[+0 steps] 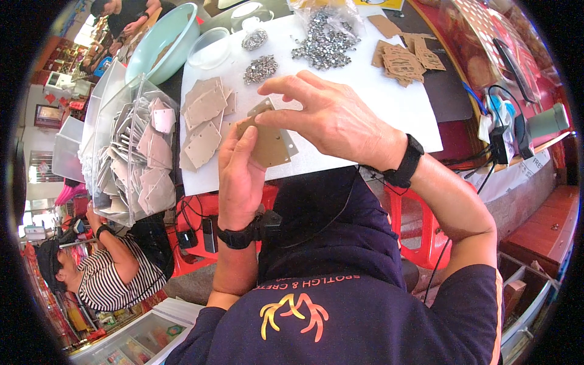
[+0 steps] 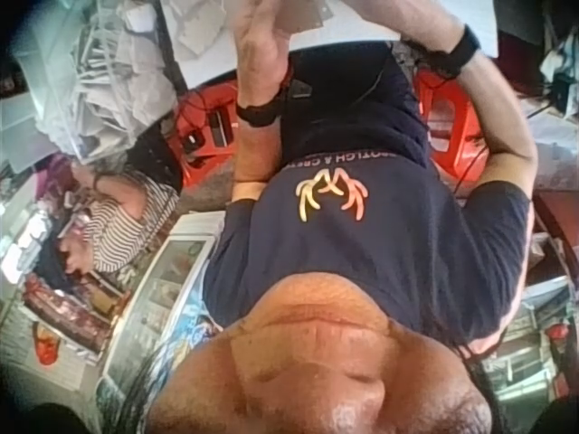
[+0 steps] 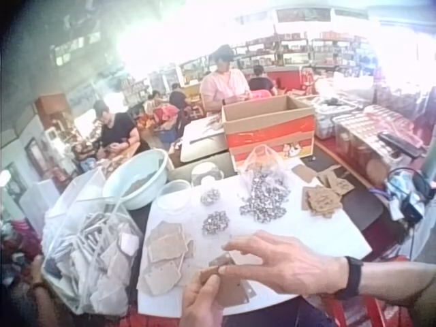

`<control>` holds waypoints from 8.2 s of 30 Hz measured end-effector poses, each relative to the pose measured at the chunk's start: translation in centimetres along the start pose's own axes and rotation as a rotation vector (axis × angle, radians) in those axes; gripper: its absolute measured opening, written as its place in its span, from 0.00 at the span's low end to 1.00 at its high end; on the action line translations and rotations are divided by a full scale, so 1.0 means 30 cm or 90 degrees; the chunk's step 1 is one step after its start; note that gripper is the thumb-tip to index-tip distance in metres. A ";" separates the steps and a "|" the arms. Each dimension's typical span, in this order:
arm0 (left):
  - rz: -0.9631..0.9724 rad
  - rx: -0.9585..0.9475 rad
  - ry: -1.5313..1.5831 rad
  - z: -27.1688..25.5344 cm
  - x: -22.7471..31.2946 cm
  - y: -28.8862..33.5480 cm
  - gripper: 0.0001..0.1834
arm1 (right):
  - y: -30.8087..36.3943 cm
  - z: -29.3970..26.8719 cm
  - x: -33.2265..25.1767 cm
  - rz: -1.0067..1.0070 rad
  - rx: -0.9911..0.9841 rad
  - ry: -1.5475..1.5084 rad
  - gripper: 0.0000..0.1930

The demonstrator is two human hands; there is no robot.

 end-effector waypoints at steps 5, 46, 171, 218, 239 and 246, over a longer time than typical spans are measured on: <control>-0.044 -0.013 -0.040 -0.003 -0.003 0.005 0.13 | -0.005 -0.043 0.015 -0.105 -0.054 0.053 0.15; 0.129 0.075 -0.219 0.019 -0.027 -0.003 0.25 | 0.121 0.076 0.015 0.552 0.047 -0.569 0.08; 0.194 0.091 -0.305 0.085 -0.004 -0.006 0.12 | 0.078 0.154 -0.127 0.583 0.205 -0.956 0.22; 0.178 0.090 -0.179 0.022 -0.006 -0.018 0.10 | 0.122 0.119 -0.097 0.590 0.073 -0.637 0.18; 0.182 0.073 -0.111 0.019 -0.005 0.011 0.09 | 0.112 0.137 -0.102 0.601 0.147 -0.763 0.15; 0.118 0.130 -0.043 -0.042 -0.058 0.008 0.09 | 0.099 0.131 -0.067 0.584 0.038 -0.639 0.15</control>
Point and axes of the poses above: each hand's wrist, its own y-axis away from the middle knuckle, its own z-axis out of the palm, x = y × z, the point moved 2 cm from there along -y, towards the middle knuckle, and after that the axes turned 5 degrees about -x, right-handed, at the moved point
